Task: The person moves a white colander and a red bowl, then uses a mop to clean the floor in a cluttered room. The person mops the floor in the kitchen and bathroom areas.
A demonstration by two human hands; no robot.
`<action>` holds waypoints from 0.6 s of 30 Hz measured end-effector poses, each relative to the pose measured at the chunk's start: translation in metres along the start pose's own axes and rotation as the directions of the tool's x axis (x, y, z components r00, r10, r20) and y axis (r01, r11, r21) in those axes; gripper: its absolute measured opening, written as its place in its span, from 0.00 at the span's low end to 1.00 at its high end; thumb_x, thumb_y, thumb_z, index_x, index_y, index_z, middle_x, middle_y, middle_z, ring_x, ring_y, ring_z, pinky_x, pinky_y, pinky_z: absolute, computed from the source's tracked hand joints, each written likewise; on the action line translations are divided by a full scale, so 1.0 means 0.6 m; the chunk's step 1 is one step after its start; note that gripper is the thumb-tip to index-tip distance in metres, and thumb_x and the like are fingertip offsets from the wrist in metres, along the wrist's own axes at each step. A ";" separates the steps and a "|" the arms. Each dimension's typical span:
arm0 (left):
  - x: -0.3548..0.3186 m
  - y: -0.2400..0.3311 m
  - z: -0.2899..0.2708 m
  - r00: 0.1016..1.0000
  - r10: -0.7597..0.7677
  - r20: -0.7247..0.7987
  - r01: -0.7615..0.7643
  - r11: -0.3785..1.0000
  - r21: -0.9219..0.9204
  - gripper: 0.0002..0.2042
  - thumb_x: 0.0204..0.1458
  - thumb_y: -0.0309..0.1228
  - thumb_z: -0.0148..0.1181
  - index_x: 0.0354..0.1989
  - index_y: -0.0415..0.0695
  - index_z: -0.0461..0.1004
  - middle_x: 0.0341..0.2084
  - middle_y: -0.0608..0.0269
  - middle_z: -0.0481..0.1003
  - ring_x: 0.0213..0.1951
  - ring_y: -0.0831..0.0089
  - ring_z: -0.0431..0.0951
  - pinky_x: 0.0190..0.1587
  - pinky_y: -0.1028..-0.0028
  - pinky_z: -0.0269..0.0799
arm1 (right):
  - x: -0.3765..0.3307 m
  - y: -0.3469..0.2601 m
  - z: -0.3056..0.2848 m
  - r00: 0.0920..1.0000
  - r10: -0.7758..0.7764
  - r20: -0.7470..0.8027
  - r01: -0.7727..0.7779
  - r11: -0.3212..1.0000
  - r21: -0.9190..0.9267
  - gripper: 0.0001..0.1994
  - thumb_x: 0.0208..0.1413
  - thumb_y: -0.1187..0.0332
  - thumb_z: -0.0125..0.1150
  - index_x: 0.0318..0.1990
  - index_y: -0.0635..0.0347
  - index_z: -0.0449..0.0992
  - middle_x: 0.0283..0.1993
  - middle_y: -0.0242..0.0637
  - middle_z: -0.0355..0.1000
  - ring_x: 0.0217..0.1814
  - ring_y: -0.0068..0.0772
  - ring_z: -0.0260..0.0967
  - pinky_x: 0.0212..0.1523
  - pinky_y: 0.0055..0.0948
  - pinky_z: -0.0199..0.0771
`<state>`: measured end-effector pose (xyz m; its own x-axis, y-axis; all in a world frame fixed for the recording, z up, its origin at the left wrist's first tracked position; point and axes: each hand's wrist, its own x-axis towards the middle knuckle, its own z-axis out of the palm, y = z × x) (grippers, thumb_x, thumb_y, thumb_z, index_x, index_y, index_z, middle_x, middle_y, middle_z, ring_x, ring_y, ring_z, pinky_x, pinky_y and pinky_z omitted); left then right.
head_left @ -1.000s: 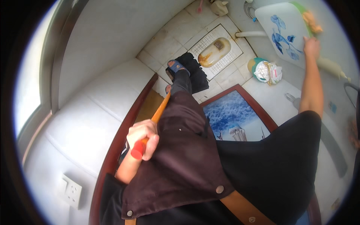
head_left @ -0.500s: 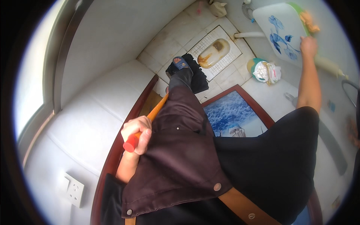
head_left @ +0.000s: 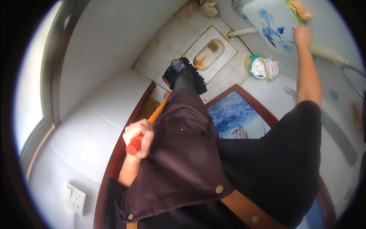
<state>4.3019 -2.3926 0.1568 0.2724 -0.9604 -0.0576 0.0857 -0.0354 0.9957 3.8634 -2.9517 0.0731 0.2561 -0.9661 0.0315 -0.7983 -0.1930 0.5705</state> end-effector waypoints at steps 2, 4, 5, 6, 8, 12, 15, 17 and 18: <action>-0.003 0.002 -0.003 1.000 0.005 0.029 -0.004 1.000 -0.020 0.10 0.50 0.18 0.57 0.20 0.38 0.65 0.15 0.60 0.68 0.17 0.69 0.67 0.23 0.73 0.64 | 0.007 0.011 0.029 0.995 0.096 -0.013 -0.095 0.993 0.075 0.26 0.62 0.47 0.60 0.50 0.63 0.75 0.54 0.53 0.73 0.55 0.60 0.73 0.54 0.52 0.75; -0.006 0.001 -0.007 0.999 -0.049 0.004 0.049 0.998 -0.040 0.10 0.50 0.18 0.56 0.20 0.38 0.65 0.15 0.60 0.68 0.17 0.70 0.66 0.23 0.73 0.64 | 0.003 0.003 0.039 0.992 0.126 -0.010 -0.124 0.987 0.099 0.25 0.62 0.47 0.59 0.49 0.63 0.76 0.53 0.52 0.74 0.55 0.59 0.73 0.53 0.51 0.75; -0.011 0.004 -0.009 0.998 -0.067 -0.014 0.067 0.997 -0.033 0.10 0.51 0.18 0.57 0.20 0.38 0.65 0.15 0.60 0.68 0.17 0.70 0.65 0.24 0.73 0.64 | -0.001 -0.005 0.030 0.994 0.109 -0.003 -0.108 0.990 0.085 0.24 0.62 0.48 0.59 0.48 0.63 0.78 0.52 0.51 0.75 0.55 0.57 0.73 0.53 0.50 0.75; -0.005 0.002 -0.005 0.998 -0.051 -0.022 0.050 0.998 -0.033 0.10 0.51 0.19 0.57 0.20 0.38 0.65 0.15 0.60 0.68 0.17 0.70 0.66 0.24 0.73 0.64 | 0.005 0.000 0.015 0.994 0.107 -0.016 -0.106 0.992 0.063 0.23 0.62 0.48 0.58 0.46 0.63 0.79 0.50 0.50 0.75 0.55 0.55 0.74 0.52 0.50 0.75; 0.000 0.000 0.006 0.999 -0.023 -0.035 0.022 0.999 -0.037 0.10 0.50 0.19 0.58 0.20 0.38 0.64 0.15 0.60 0.68 0.17 0.69 0.66 0.24 0.73 0.64 | 0.000 0.011 0.025 0.994 0.073 -0.076 -0.070 0.996 0.047 0.23 0.62 0.48 0.58 0.46 0.63 0.79 0.51 0.49 0.75 0.55 0.56 0.73 0.51 0.51 0.75; 0.003 -0.002 0.039 1.000 0.009 0.026 -0.010 0.999 0.032 0.11 0.49 0.19 0.58 0.19 0.39 0.64 0.15 0.60 0.67 0.18 0.67 0.68 0.24 0.71 0.66 | -0.017 0.001 0.016 0.996 0.023 -0.092 -0.021 0.999 0.025 0.23 0.62 0.49 0.59 0.47 0.62 0.78 0.51 0.47 0.75 0.54 0.56 0.73 0.50 0.51 0.76; -0.001 0.002 0.043 1.000 -0.021 -0.010 0.021 0.999 0.025 0.10 0.49 0.19 0.58 0.19 0.39 0.65 0.14 0.60 0.67 0.18 0.67 0.68 0.24 0.71 0.66 | -0.023 -0.003 0.008 0.982 0.152 -0.113 -0.141 0.985 0.103 0.22 0.63 0.49 0.58 0.45 0.62 0.79 0.49 0.44 0.76 0.54 0.54 0.73 0.50 0.50 0.77; -0.006 0.001 0.044 1.000 -0.004 -0.011 0.004 1.000 0.000 0.10 0.49 0.18 0.57 0.19 0.38 0.65 0.15 0.60 0.67 0.18 0.67 0.68 0.24 0.72 0.66 | -0.022 0.001 0.009 0.989 0.003 -0.147 -0.007 0.999 -0.031 0.22 0.62 0.49 0.59 0.44 0.61 0.80 0.48 0.44 0.77 0.54 0.53 0.74 0.50 0.50 0.77; -0.007 -0.001 0.044 1.000 0.002 -0.013 -0.003 1.000 -0.013 0.10 0.49 0.18 0.57 0.19 0.38 0.65 0.15 0.60 0.67 0.18 0.67 0.68 0.24 0.72 0.66 | -0.014 0.002 0.013 0.990 -0.032 -0.138 0.026 0.999 -0.045 0.22 0.62 0.48 0.59 0.44 0.61 0.80 0.49 0.45 0.76 0.53 0.55 0.74 0.50 0.51 0.77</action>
<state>4.2755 -2.3959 0.1582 0.2847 -0.9570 -0.0562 0.0975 -0.0294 0.9948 3.8562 -2.9450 0.0671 0.3544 -0.9266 0.1255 -0.7660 -0.2106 0.6074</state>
